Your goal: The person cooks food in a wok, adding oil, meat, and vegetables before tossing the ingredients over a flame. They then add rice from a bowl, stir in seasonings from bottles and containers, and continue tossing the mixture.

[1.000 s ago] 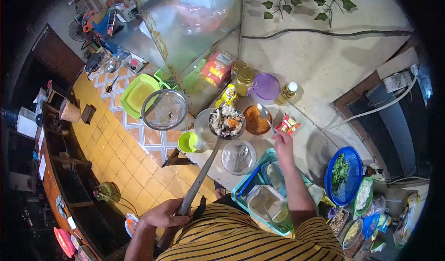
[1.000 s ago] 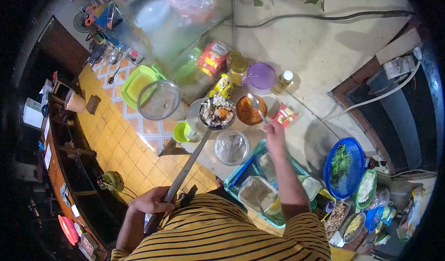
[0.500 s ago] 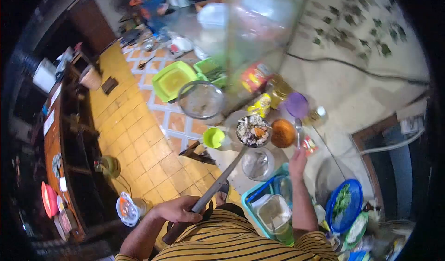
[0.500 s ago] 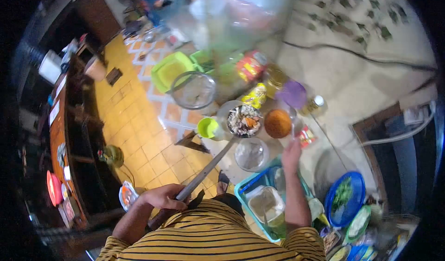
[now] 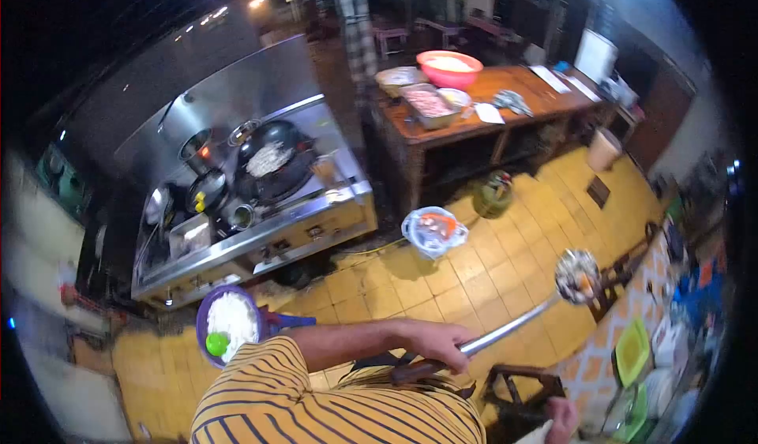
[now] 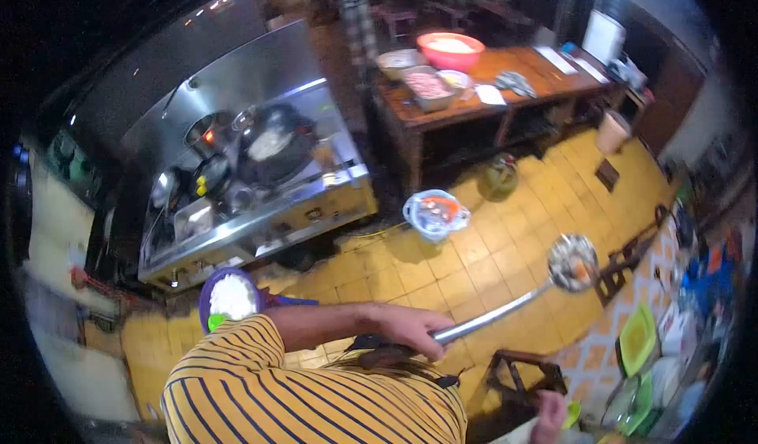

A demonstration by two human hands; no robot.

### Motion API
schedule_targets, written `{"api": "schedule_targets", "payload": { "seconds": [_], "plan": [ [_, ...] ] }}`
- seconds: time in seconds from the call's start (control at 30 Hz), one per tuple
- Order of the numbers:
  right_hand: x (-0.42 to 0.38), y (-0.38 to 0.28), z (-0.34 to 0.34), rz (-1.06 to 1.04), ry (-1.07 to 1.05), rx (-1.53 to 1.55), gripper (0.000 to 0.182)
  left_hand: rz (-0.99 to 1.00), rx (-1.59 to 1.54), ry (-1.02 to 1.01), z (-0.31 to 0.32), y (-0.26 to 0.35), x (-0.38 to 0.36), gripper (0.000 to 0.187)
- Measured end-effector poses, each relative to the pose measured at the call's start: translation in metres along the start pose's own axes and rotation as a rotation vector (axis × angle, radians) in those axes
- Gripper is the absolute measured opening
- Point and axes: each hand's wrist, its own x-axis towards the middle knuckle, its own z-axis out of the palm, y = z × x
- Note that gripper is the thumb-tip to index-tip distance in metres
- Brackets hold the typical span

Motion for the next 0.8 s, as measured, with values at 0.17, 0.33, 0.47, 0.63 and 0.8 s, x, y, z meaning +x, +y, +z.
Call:
{"api": "schedule_targets", "payload": {
  "seconds": [0.17, 0.33, 0.47, 0.63, 0.8],
  "plan": [
    [0.039, -0.225, 0.24, -0.05, -0.888, 0.801, 0.025, 0.103, 0.1, 0.639, -0.07, -0.084, -0.049, 0.026],
    [0.05, -0.32, 0.367, 0.328, -1.144, 1.085, 0.024, 0.093, -0.049, 0.913, -0.137, -0.083, -0.169, 0.044],
    [0.088, -0.377, 0.438, 0.382, -1.423, 1.139, 0.017, 0.037, -0.296, 1.017, -0.198, -0.126, -0.238, 0.053],
    [0.159, -0.466, 0.563, -0.229, -1.31, 0.607, 0.033, -0.021, -0.709, 1.369, -0.235, -0.189, -0.334, 0.049],
    [0.225, -0.548, 0.723, -1.103, -0.726, -0.345, 0.082, 0.059, -0.946, 1.728, -0.294, -0.25, -0.388, 0.046]
  ]
}}
